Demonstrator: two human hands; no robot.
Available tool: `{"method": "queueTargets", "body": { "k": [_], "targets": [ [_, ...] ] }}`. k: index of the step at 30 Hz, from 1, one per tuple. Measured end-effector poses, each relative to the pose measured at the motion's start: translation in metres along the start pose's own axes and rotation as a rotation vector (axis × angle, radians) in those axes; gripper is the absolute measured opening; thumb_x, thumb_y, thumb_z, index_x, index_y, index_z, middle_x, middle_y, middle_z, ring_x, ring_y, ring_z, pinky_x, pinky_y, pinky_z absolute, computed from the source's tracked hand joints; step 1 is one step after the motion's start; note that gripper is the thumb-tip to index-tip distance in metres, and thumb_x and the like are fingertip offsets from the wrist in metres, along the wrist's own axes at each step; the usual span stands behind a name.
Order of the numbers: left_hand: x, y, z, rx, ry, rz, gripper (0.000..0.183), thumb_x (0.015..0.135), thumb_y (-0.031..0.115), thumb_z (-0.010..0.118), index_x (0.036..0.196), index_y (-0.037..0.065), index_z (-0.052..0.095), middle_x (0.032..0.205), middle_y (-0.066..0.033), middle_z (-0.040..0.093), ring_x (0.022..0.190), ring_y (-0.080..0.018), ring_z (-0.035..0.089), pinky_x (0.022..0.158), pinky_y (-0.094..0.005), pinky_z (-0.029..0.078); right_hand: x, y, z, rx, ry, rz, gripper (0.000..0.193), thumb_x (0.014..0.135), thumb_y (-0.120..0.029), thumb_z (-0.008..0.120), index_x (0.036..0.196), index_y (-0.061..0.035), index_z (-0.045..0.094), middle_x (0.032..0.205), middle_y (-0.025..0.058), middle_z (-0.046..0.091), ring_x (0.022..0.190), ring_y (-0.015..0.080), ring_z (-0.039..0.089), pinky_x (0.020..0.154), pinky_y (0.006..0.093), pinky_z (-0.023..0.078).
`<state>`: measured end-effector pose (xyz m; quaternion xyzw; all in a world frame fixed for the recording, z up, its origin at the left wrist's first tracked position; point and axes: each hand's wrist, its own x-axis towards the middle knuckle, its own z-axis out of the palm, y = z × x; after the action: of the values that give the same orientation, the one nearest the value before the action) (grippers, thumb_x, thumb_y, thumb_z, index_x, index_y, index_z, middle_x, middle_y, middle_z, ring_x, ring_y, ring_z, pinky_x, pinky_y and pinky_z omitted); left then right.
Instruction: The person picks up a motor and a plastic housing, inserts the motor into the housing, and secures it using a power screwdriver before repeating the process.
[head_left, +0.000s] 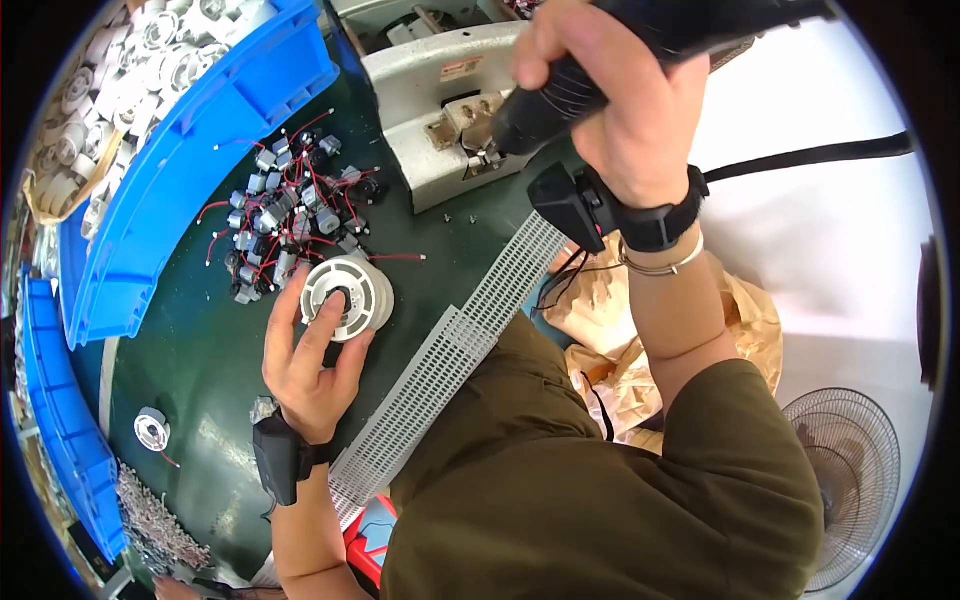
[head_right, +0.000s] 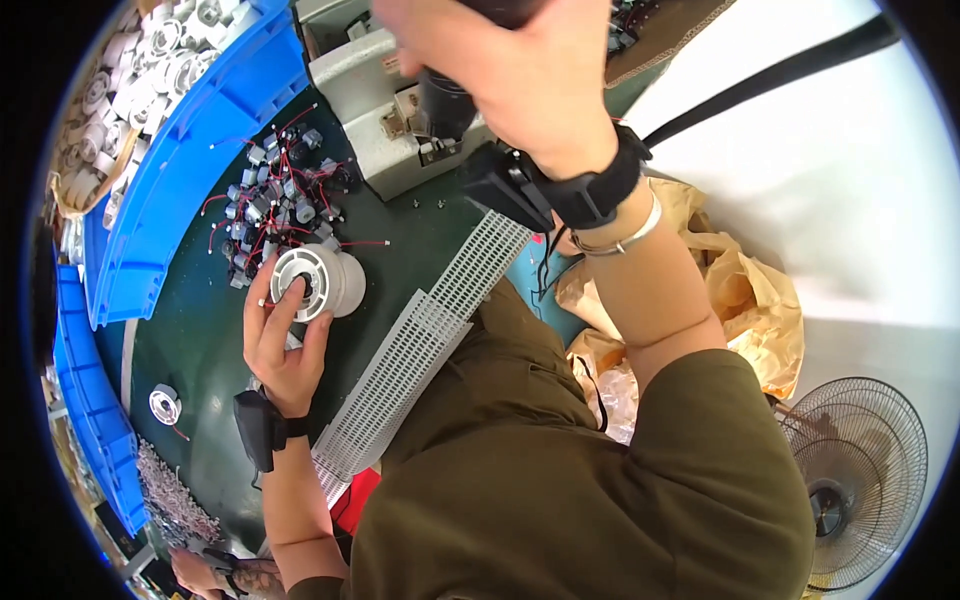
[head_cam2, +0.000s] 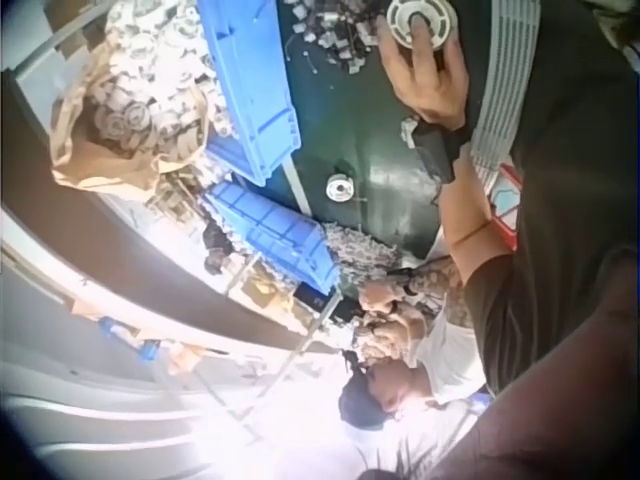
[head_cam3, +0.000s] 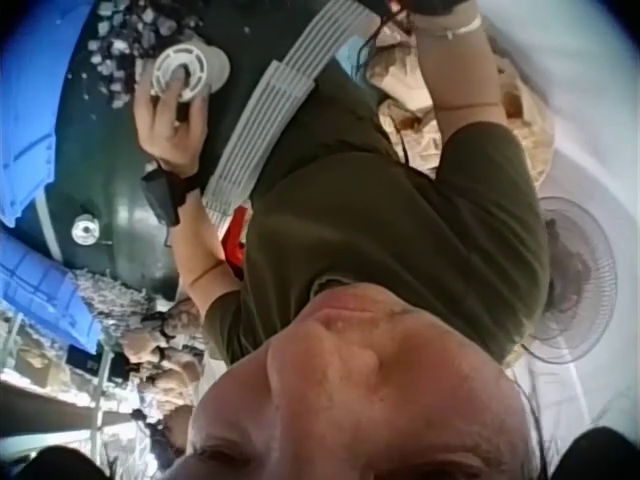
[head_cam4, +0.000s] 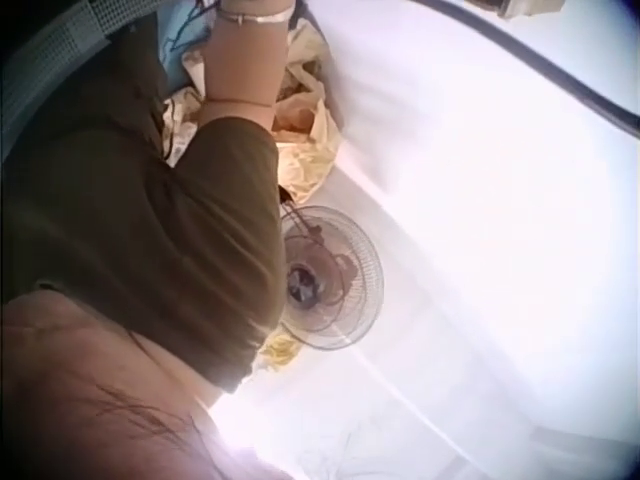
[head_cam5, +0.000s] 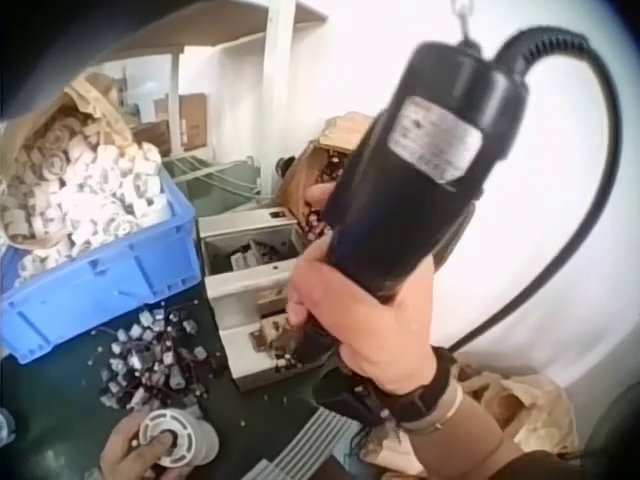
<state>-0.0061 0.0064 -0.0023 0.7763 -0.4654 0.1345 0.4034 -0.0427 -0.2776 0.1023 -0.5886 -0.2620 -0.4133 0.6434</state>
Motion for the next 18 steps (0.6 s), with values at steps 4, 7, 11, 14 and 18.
{"method": "queueTargets", "body": {
  "k": [4,7,11,14,18],
  "targets": [
    [-0.003,-0.003,0.002,0.029,0.010,0.012,0.043,0.062,0.002,0.078,0.103,0.003,0.066,0.124,-0.0224,0.053,0.106,-0.0355,0.059,0.086,-0.0382,0.051,0.010,0.014,-0.002,-0.037,-0.067,-0.136,0.044,0.072,0.008,0.060,0.114,0.0077,0.047,0.067,0.0078,0.060,0.054,0.0135,0.056,0.052,0.0242,0.046],
    [-0.005,-0.004,0.002,0.019,-0.006,-0.010,0.043,0.062,0.002,0.079,0.103,0.003,0.066,0.125,-0.0225,0.053,0.107,-0.0359,0.059,0.086,-0.0387,0.051,0.000,-0.009,0.018,-0.249,0.252,0.273,0.043,0.073,0.007,0.060,0.114,0.0080,0.047,0.067,0.0086,0.060,0.054,0.0139,0.056,0.052,0.0246,0.045],
    [-0.002,-0.002,0.002,0.006,0.007,-0.003,0.043,0.062,0.003,0.078,0.103,0.003,0.066,0.125,-0.0223,0.053,0.107,-0.0357,0.059,0.086,-0.0386,0.051,0.000,-0.008,0.017,-0.213,0.268,0.310,0.043,0.073,0.006,0.061,0.114,0.0078,0.047,0.067,0.0086,0.060,0.053,0.0141,0.056,0.052,0.0245,0.045],
    [-0.003,-0.002,0.001,0.049,0.003,0.005,0.042,0.062,0.003,0.078,0.102,0.003,0.066,0.125,-0.0221,0.053,0.107,-0.0353,0.059,0.086,-0.0385,0.051,-0.001,-0.008,0.017,-0.250,0.270,0.302,0.044,0.072,0.005,0.061,0.114,0.0074,0.047,0.068,0.0087,0.060,0.054,0.0141,0.057,0.051,0.0247,0.045],
    [-0.002,-0.002,0.002,0.033,0.006,0.002,0.041,0.062,0.003,0.078,0.102,0.002,0.066,0.124,-0.0222,0.053,0.106,-0.0354,0.059,0.085,-0.0385,0.051,-0.001,-0.007,0.016,-0.220,0.266,0.316,0.046,0.072,0.005,0.062,0.115,0.0082,0.047,0.068,0.0090,0.061,0.054,0.0143,0.057,0.051,0.0247,0.045]
  ]
}}
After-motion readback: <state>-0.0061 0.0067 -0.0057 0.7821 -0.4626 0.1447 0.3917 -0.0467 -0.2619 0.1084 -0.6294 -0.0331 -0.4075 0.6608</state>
